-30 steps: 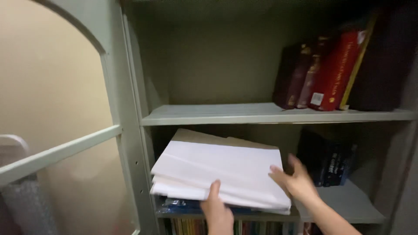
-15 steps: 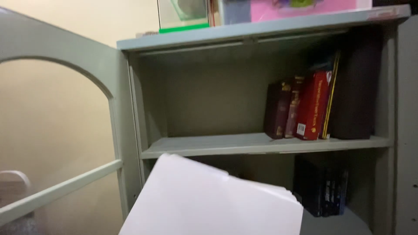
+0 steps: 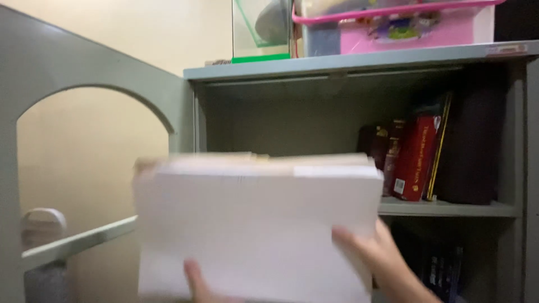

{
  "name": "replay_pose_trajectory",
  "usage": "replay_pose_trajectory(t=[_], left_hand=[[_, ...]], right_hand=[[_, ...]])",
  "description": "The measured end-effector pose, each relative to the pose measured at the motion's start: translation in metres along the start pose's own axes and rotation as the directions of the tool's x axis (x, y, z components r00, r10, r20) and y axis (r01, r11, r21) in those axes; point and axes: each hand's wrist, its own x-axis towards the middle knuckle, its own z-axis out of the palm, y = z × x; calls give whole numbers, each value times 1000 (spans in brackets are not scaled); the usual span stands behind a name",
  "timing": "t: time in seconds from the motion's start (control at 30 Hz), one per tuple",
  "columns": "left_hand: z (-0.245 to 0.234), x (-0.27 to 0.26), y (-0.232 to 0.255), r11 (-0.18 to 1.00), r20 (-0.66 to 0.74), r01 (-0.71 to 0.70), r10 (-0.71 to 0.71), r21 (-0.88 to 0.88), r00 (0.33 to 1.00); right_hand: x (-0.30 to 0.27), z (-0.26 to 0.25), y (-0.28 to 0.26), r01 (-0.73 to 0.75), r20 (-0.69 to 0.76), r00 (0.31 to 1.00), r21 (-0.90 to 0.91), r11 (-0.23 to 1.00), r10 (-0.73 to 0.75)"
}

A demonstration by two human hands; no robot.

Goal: Organizing and dusting shelves in a storage cabinet containing books and documents.

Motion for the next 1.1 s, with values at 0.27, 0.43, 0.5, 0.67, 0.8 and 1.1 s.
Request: replay_pose_trajectory(t=[0.27, 0.43, 0.5, 0.67, 0.8, 1.1], left_hand=[[130, 93, 35, 818, -176, -35, 165, 574, 970], [181, 110, 40, 602, -37, -62, 151, 796, 988], [185, 133, 37, 551, -21, -49, 120, 833, 993], [163, 208, 23, 564, -6, 80, -131, 822, 991], [165, 229, 21, 547, -13, 107, -171, 830, 985], [105, 326, -29, 446, -216, 301, -232, 843, 948]], right_hand=[[86, 16, -59, -62, -139, 990, -520, 852, -13], [185, -6, -29, -115, -91, 992, -410, 905, 85], [206, -5, -33, -170, -137, 984, -512, 842, 115], [271, -16, -14, -210, -126, 978, -604, 769, 168], [349, -16, 32, -215, -176, 976, -720, 660, 127], [400, -18, 75, -185, -108, 972, -898, 400, 208]])
